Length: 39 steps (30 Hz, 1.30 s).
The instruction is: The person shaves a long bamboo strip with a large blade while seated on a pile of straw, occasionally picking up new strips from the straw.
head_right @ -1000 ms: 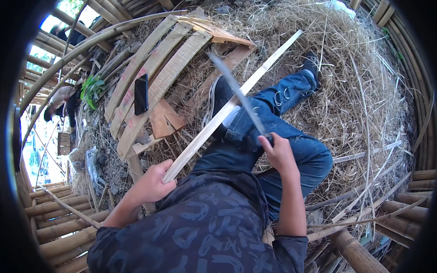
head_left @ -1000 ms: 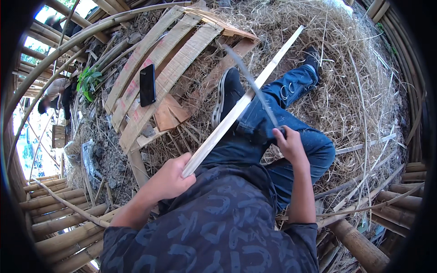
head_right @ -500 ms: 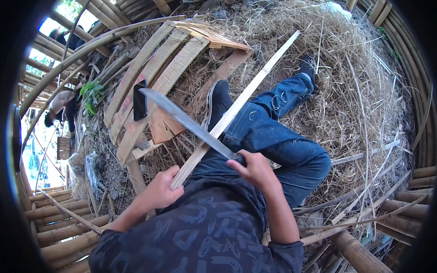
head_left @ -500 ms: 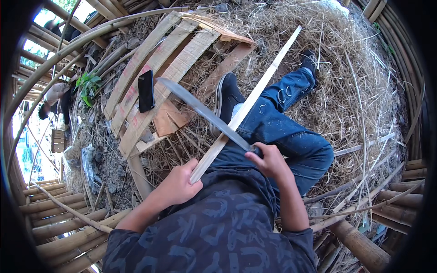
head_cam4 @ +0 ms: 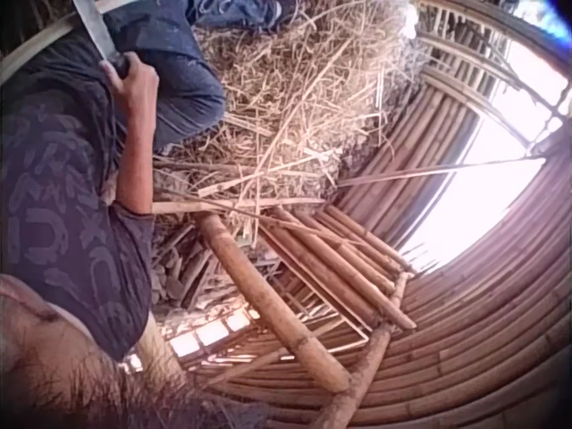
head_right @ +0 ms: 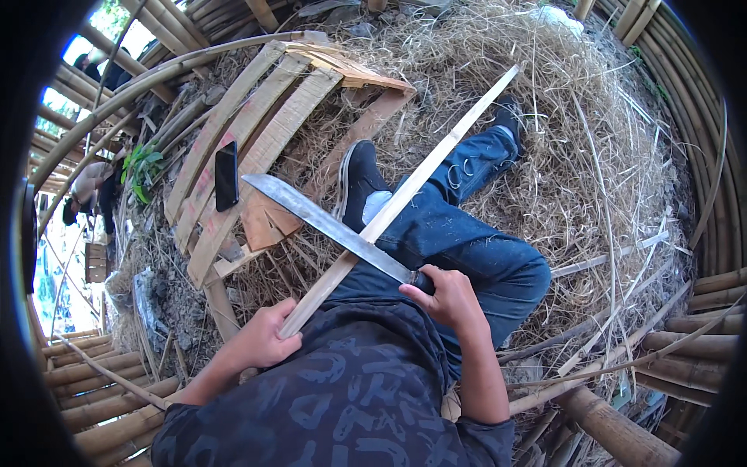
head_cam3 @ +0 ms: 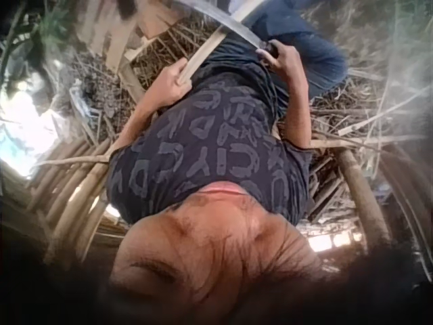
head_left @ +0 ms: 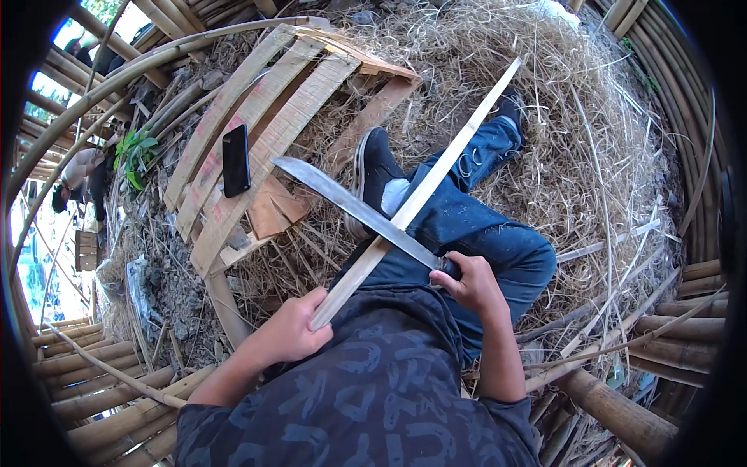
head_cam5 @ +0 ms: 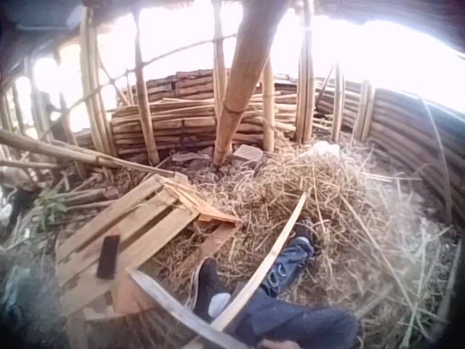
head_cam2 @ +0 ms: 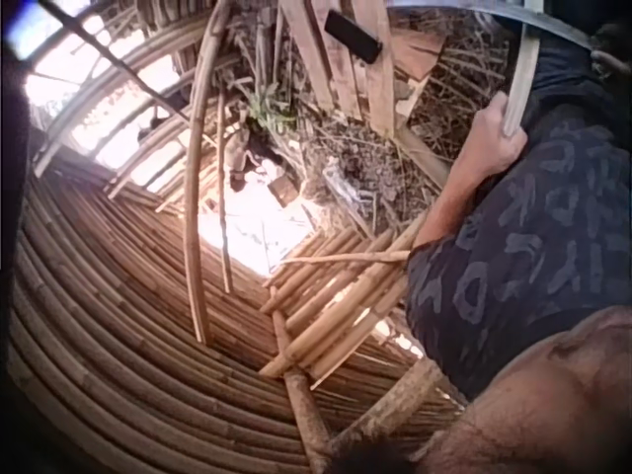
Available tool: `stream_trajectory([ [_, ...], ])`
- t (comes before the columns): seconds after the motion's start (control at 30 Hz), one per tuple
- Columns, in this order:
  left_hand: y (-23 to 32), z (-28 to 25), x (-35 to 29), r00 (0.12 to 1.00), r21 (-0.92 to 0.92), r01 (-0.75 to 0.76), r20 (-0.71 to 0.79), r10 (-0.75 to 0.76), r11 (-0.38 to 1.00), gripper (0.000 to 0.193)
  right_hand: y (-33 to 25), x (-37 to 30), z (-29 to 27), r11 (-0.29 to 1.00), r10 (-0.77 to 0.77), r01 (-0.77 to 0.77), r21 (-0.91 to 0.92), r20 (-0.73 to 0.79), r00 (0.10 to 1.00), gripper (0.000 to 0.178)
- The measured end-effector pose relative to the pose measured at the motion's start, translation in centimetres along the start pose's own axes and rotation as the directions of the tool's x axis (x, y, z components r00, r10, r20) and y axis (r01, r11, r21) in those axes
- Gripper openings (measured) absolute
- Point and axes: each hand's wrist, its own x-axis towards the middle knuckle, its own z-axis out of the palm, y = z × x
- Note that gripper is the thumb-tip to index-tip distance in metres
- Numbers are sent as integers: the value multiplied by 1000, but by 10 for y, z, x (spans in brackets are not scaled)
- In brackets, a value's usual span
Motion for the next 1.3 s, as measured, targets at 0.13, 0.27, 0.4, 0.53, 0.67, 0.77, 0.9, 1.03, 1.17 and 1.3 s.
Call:
stream_trajectory([
  [0.13,-17,-11,-13,998,61,-62,31,60,996,24,-3,-14,0,989,-92,82,-125,-78,993,53],
  [0.27,-26,-14,-23,997,70,-38,66,33,997,25,-4,-30,3,995,-42,38,-90,-41,998,54],
  [0.4,-25,-23,-27,992,130,-76,106,63,989,26,-13,-53,5,985,-59,43,-169,-94,994,52],
  [0.53,-14,-27,-15,991,106,-71,119,58,992,25,-31,-63,1,974,-30,0,-226,-126,992,49],
  [0.67,-2,-49,-25,992,166,-27,126,6,986,25,-45,-63,3,956,-143,101,-275,-137,980,56],
  [0.77,0,-74,-47,989,303,-76,148,32,950,25,-60,-71,15,974,-161,134,-184,-138,977,52],
  [0.9,12,-84,-52,982,298,-8,182,-49,955,26,-71,-74,26,987,-150,144,-70,-93,984,49],
  [1.03,12,-82,-39,982,354,14,169,-79,935,26,-69,-74,29,992,-118,116,-42,-37,992,50],
  [1.17,25,-72,0,985,400,-89,172,20,912,26,-59,-61,39,999,-24,26,22,-72,997,48],
  [1.3,16,-54,35,969,465,-236,173,174,853,30,-47,-45,40,990,102,-87,108,-137,985,42],
])
